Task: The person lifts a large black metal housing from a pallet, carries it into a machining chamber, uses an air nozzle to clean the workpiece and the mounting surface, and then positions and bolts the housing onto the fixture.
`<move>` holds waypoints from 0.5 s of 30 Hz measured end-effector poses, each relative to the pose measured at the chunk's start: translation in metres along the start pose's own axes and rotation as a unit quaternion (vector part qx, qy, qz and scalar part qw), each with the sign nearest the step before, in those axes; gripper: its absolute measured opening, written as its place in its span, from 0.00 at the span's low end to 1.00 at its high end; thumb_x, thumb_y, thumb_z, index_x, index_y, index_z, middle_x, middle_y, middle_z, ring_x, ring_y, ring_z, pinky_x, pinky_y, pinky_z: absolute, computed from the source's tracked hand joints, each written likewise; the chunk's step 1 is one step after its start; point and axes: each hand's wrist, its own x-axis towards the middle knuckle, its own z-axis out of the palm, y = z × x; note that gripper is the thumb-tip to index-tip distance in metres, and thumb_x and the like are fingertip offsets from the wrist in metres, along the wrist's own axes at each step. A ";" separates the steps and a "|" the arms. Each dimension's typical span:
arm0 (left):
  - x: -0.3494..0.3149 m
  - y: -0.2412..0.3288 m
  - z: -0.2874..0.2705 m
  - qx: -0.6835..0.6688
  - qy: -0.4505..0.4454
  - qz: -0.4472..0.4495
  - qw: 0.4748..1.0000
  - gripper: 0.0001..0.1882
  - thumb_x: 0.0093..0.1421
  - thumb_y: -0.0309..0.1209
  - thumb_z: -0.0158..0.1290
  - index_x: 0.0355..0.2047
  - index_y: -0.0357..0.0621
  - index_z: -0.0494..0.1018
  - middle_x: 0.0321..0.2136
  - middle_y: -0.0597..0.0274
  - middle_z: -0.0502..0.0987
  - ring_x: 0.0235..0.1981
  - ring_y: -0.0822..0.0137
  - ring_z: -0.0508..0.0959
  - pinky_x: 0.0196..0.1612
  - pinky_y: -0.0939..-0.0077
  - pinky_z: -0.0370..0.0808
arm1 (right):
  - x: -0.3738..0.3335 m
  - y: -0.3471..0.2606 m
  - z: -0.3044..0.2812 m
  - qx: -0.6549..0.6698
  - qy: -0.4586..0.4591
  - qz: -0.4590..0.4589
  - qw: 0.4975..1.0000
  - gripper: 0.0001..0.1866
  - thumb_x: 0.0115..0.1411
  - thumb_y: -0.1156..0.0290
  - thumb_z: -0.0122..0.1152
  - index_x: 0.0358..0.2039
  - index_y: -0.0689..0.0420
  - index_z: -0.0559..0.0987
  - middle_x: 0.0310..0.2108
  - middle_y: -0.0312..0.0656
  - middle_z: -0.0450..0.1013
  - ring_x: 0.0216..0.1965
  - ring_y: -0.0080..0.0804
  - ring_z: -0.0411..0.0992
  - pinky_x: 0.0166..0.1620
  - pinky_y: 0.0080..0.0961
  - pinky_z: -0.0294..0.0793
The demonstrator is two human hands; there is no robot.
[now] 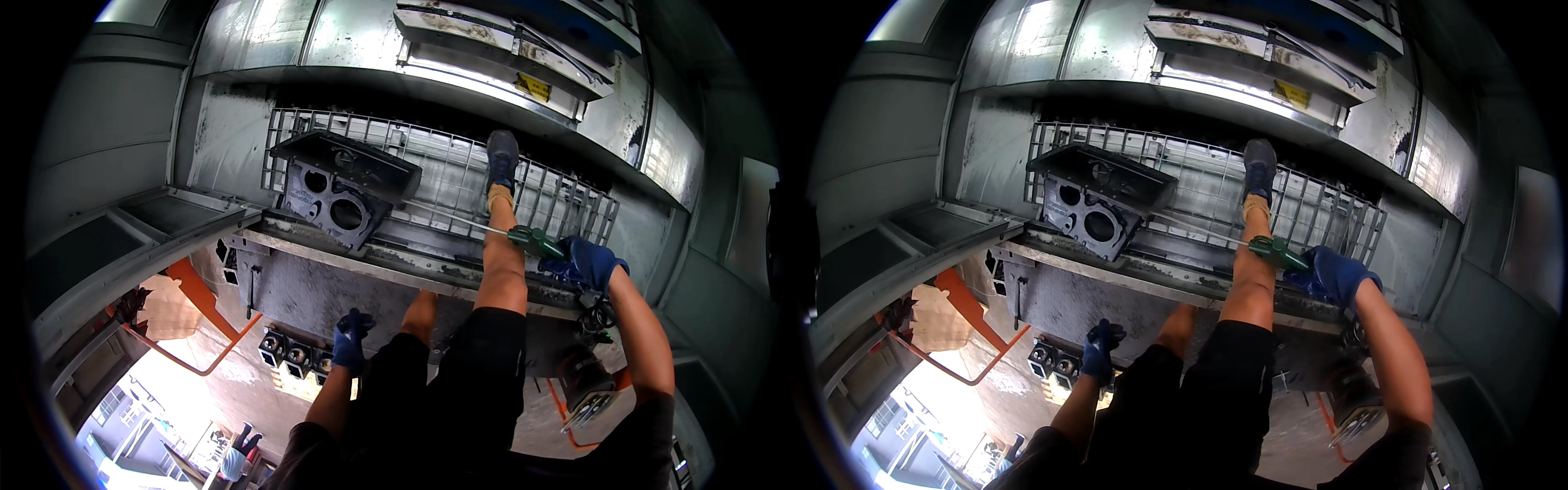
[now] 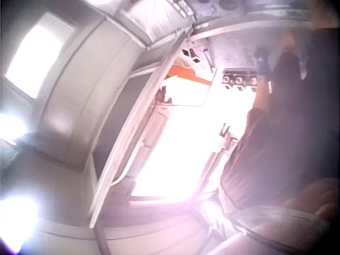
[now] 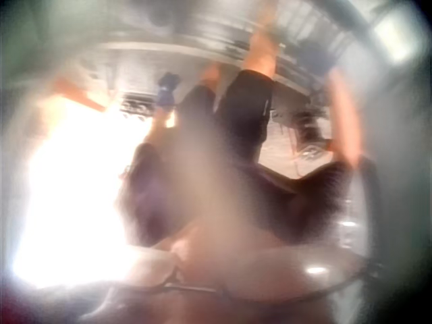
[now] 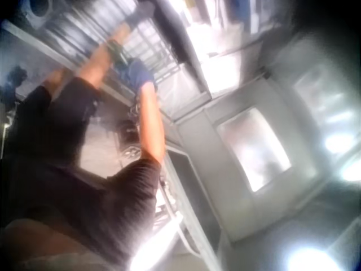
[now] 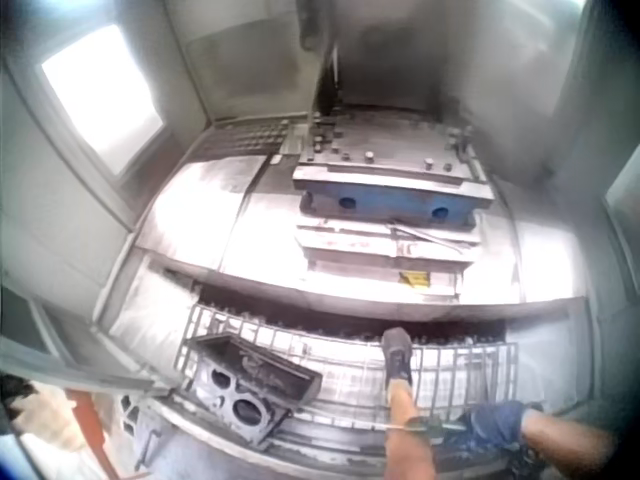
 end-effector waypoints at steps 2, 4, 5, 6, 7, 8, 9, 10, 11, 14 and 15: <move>0.000 0.002 0.002 0.005 -0.013 0.008 1.000 0.23 0.61 0.53 0.48 0.32 0.45 0.75 0.28 0.65 0.79 0.30 0.71 0.78 0.36 0.75 0.69 | 0.002 0.009 0.001 0.014 -0.005 0.008 1.000 0.16 0.55 0.61 0.62 0.38 0.59 0.79 0.26 0.45 0.76 0.24 0.30 0.71 0.33 0.27 0.70; 0.000 0.004 0.002 0.014 -0.026 0.016 0.999 0.23 0.61 0.53 0.47 0.32 0.46 0.76 0.28 0.65 0.79 0.31 0.71 0.78 0.36 0.75 0.69 | 0.002 0.008 0.001 0.031 -0.011 0.030 0.999 0.15 0.55 0.61 0.62 0.37 0.59 0.80 0.25 0.45 0.76 0.24 0.31 0.71 0.34 0.28 0.70; -0.001 0.004 0.000 0.018 -0.020 0.016 1.000 0.23 0.61 0.53 0.47 0.32 0.46 0.75 0.29 0.65 0.79 0.31 0.71 0.78 0.37 0.75 0.69 | 0.000 -0.001 -0.001 0.042 -0.015 0.047 0.998 0.15 0.55 0.61 0.62 0.37 0.59 0.80 0.25 0.46 0.76 0.24 0.32 0.71 0.34 0.29 0.70; -0.001 0.002 -0.004 0.021 -0.014 0.015 1.000 0.23 0.61 0.53 0.47 0.32 0.46 0.75 0.29 0.65 0.79 0.31 0.71 0.78 0.37 0.74 0.69 | -0.001 -0.005 -0.002 0.053 -0.020 0.063 0.996 0.15 0.55 0.61 0.62 0.36 0.59 0.80 0.25 0.46 0.76 0.24 0.33 0.71 0.34 0.29 0.70; -0.001 0.002 -0.005 0.023 -0.013 0.016 1.000 0.23 0.61 0.53 0.47 0.32 0.46 0.75 0.29 0.65 0.79 0.32 0.71 0.78 0.37 0.74 0.69 | 0.003 0.001 0.003 0.049 -0.005 0.035 0.998 0.14 0.55 0.62 0.62 0.37 0.59 0.80 0.24 0.42 0.75 0.23 0.28 0.69 0.31 0.27 0.68; 0.002 0.001 -0.004 0.019 -0.018 0.007 1.000 0.23 0.61 0.53 0.47 0.32 0.46 0.75 0.29 0.65 0.79 0.32 0.71 0.78 0.37 0.74 0.68 | 0.010 0.013 0.011 0.046 0.014 0.011 0.999 0.13 0.54 0.64 0.63 0.37 0.59 0.81 0.22 0.38 0.75 0.21 0.23 0.66 0.28 0.24 0.66; 0.004 -0.001 -0.003 0.015 -0.023 -0.003 1.000 0.23 0.61 0.53 0.47 0.32 0.46 0.75 0.29 0.64 0.79 0.32 0.71 0.78 0.37 0.74 0.68 | 0.013 0.020 0.015 0.042 0.033 -0.014 0.998 0.13 0.54 0.65 0.64 0.37 0.59 0.81 0.21 0.35 0.74 0.19 0.19 0.64 0.25 0.22 0.64; 0.003 0.000 -0.004 0.012 -0.021 -0.013 1.000 0.23 0.61 0.54 0.47 0.32 0.46 0.75 0.30 0.64 0.79 0.32 0.71 0.78 0.37 0.74 0.68 | 0.009 0.009 0.011 0.045 0.019 0.003 0.999 0.11 0.55 0.67 0.62 0.37 0.58 0.81 0.20 0.34 0.74 0.19 0.20 0.65 0.24 0.23 0.65; 0.001 0.001 -0.003 0.014 -0.021 -0.006 1.000 0.23 0.61 0.54 0.47 0.33 0.46 0.75 0.30 0.64 0.79 0.32 0.70 0.78 0.37 0.74 0.68 | 0.013 0.012 0.011 0.050 0.013 0.002 0.999 0.12 0.55 0.65 0.62 0.36 0.58 0.81 0.20 0.35 0.74 0.19 0.20 0.65 0.24 0.24 0.65; -0.005 0.001 -0.005 0.015 -0.018 0.005 1.000 0.23 0.61 0.54 0.47 0.33 0.45 0.75 0.30 0.64 0.79 0.31 0.70 0.78 0.36 0.74 0.68 | 0.021 0.010 0.007 0.055 -0.005 0.011 0.998 0.14 0.55 0.61 0.62 0.35 0.59 0.81 0.19 0.37 0.74 0.18 0.22 0.67 0.24 0.24 0.66; -0.004 -0.002 -0.008 0.013 -0.014 0.003 1.000 0.23 0.61 0.54 0.47 0.33 0.45 0.75 0.31 0.64 0.80 0.30 0.70 0.78 0.35 0.74 0.68 | 0.016 -0.007 -0.003 0.050 -0.012 0.018 0.999 0.15 0.55 0.59 0.62 0.34 0.59 0.81 0.18 0.37 0.74 0.18 0.22 0.68 0.24 0.23 0.67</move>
